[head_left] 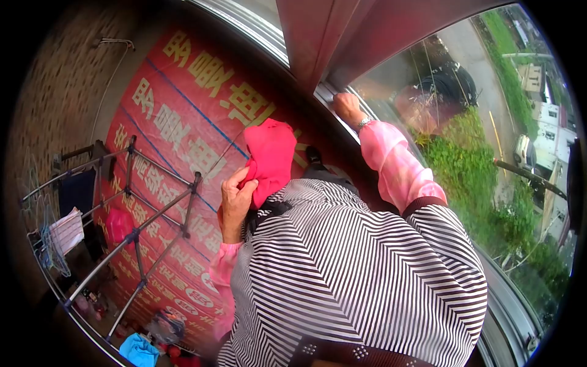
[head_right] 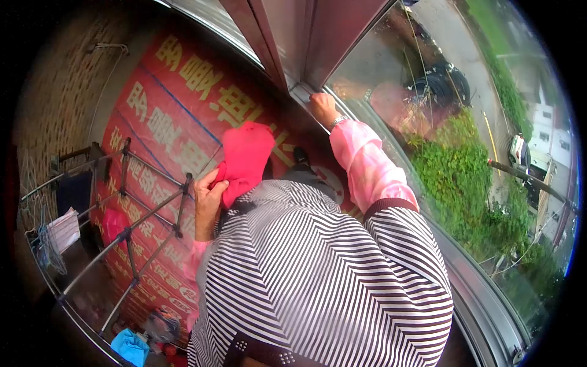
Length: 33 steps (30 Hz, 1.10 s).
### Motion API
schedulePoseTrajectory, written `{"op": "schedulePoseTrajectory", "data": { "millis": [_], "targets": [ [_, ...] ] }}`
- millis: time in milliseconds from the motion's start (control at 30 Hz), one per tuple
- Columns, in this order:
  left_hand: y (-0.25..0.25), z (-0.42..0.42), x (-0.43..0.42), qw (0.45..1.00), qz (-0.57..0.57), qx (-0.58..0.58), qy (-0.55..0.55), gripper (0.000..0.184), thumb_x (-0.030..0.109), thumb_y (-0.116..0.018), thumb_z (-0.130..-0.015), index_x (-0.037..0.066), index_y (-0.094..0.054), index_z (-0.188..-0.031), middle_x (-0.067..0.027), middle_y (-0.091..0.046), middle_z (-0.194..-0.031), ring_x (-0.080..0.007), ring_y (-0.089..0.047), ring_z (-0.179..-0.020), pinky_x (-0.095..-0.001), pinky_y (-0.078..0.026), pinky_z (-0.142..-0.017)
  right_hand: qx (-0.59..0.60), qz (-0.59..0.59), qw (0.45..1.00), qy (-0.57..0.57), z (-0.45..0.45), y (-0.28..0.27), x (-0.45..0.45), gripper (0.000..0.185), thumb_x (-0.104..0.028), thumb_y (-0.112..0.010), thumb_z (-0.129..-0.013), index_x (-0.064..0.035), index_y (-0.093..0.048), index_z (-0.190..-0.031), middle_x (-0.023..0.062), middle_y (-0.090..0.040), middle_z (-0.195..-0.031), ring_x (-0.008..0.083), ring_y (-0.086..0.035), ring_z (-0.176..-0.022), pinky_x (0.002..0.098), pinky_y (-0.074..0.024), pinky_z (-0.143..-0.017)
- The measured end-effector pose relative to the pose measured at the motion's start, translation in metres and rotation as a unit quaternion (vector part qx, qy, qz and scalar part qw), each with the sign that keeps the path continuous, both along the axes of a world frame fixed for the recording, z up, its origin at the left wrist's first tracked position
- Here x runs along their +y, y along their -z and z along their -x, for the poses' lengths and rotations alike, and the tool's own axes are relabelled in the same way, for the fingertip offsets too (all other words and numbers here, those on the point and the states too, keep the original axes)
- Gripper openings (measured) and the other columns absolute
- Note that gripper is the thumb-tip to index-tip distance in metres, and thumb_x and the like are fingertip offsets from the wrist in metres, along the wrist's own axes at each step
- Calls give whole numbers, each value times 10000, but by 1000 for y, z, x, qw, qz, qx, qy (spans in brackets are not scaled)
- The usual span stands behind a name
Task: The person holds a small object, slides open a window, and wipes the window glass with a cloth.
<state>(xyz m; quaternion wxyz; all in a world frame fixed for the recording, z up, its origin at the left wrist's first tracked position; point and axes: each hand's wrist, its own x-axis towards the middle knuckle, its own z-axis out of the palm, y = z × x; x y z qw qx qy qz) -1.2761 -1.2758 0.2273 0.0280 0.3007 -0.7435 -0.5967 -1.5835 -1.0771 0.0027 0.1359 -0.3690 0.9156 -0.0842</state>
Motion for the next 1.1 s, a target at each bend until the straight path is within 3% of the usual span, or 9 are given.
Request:
{"op": "schedulePoseTrajectory", "data": {
  "millis": [300, 600, 633, 700, 767, 800, 900, 967, 1100],
  "targets": [
    [4, 1, 4, 1000, -24, -5, -18, 268, 23, -585, -787, -84, -625, -1029, -121, -657, -859, -147, -598, -796, -288, -477, -748, 35, -98, 983, -150, 2, -3, -15, 86, -111, -633, -761, -97, -717, -745, 132, -691, -781, 296, -686, -763, 404, -536, -626],
    [9, 0, 6, 999, -30, 21, -14, 266, 20, -585, -784, -76, -626, -1029, -114, -659, -853, -161, -605, -784, -289, -479, -741, 5, -46, 999, -24, -14, -6, 16, 119, -95, -599, -746, -52, -696, -692, 164, -660, -693, 327, -670, -705, 421, -515, -587],
    [9, 0, 6, 999, -29, 23, -14, 265, 21, -585, -785, -76, -627, -1029, -116, -662, -854, -161, -607, -784, -290, -480, -741, -34, -62, 997, -23, -21, -10, 23, 124, -113, -599, -748, -37, -688, -707, 158, -655, -660, 338, -650, -634, 406, -511, -567],
    [7, 0, 7, 999, -32, 19, -19, 264, 23, -584, -788, -74, -630, -1029, -117, -668, -855, -161, -611, -783, -290, -482, -740, -141, 75, 986, 45, -53, -23, 46, 156, -134, -591, -777, -14, -665, -711, 131, -652, -639, 292, -645, -579, 371, -511, -551],
    [10, -2, 6, 999, -27, 14, -21, 263, 25, -584, -791, -73, -634, -1030, -116, -673, -856, -159, -612, -782, -291, -484, -739, -405, 174, 889, 125, -80, -62, 51, 135, -142, -599, -743, -60, -648, -647, 125, -638, -629, 307, -633, -591, 395, -489, -545],
    [13, -3, 6, 1000, -21, 10, -19, 263, 26, -584, -792, -73, -635, -1030, -115, -675, -857, -158, -612, -780, -291, -485, -739, -427, 155, 881, 130, -86, -63, 55, 144, -169, -597, -764, -69, -663, -685, 107, -639, -631, 313, -629, -596, 386, -486, -556],
    [5, 2, 9, 1000, -19, 5, -5, 262, 32, -586, -795, -70, -637, -1030, -116, -673, -854, -158, -609, -777, -290, -484, -738, -307, 122, 937, 116, -72, -35, 66, 161, -165, -586, -814, -42, -690, -811, 92, -674, -680, 172, -662, -675, 318, -507, -650],
    [3, 5, 9, 1000, -18, 9, 9, 261, 35, -587, -794, -69, -637, -1028, -120, -667, -848, -161, -606, -772, -290, -483, -735, -143, 163, 968, 126, -61, -30, 60, 184, -198, -604, -805, -43, -701, -834, 172, -678, -747, 331, -663, -722, 414, -511, -692],
    [4, 4, 9, 999, -2, 13, 40, 259, 39, -587, -790, -70, -632, -1021, -129, -654, -836, -173, -601, -757, -292, -479, -725, -70, 80, 988, 109, -25, -19, 42, 182, -217, -632, -779, -48, -698, -788, 190, -672, -772, 378, -653, -755, 451, -510, -695]
  ]
}}
